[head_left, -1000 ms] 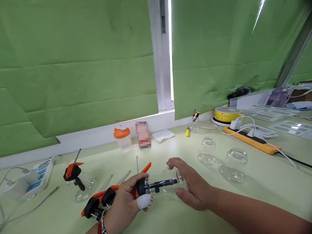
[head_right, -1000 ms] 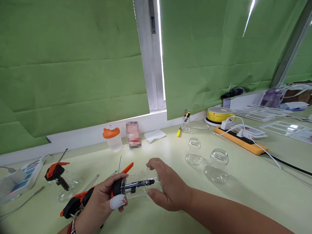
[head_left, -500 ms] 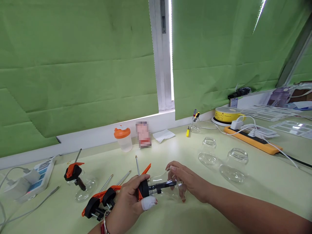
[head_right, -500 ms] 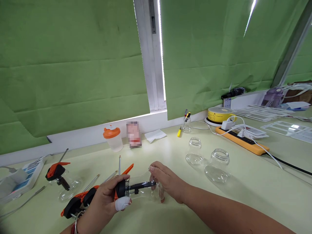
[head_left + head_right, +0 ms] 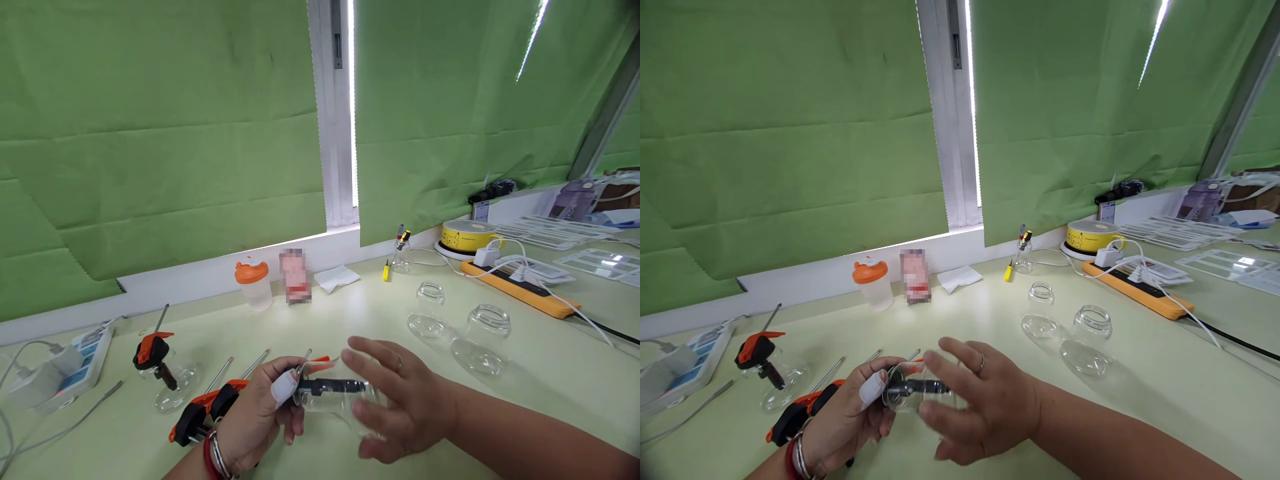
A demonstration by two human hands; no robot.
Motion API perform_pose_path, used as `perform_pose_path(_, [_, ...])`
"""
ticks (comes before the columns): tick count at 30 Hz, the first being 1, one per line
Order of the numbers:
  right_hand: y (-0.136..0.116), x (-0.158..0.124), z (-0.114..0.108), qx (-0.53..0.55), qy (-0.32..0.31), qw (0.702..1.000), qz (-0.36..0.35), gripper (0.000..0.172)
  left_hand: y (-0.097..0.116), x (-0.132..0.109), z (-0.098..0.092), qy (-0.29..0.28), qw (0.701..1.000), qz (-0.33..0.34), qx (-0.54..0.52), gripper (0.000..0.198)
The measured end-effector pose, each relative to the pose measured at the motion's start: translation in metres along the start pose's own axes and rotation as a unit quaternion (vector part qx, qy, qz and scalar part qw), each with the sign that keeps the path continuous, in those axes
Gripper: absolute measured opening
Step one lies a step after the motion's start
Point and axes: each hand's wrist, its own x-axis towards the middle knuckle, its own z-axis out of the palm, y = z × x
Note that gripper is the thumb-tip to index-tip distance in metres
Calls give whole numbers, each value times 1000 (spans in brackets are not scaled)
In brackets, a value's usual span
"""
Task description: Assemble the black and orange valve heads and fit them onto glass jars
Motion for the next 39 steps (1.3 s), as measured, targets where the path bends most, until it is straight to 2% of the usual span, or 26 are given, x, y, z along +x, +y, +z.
perform_pose_path(3, [-2,-3,-1,-26,-29,999,-15,51,-1,-1,0,-19,1000,-17,10,57])
perform_pose_path(8, [-1,-2,0,-57,25,997,-49,52,1,-3,3,-16,999,6,27,54])
perform_pose_path(13, [2,-1,1,-59,21,998,-27,48,-4,-2,2,-13,998,37,43,56])
perform_pose_path(19, [3,6,-1,-103,52,991,-61,52,-6,-1,0,-11,995,72,71,61])
perform_pose_path(24, [3,10,-1,-84,56,994,-48,56,-1,-3,3,-4,992,85,96,65])
perform_pose_path(32, [5,9,-1,-60,48,997,-22,67,-5,-1,2,2,993,97,72,61])
perform_pose_path(39, [6,6,2,-37,41,998,22,68,-5,-2,3,6,991,113,64,57])
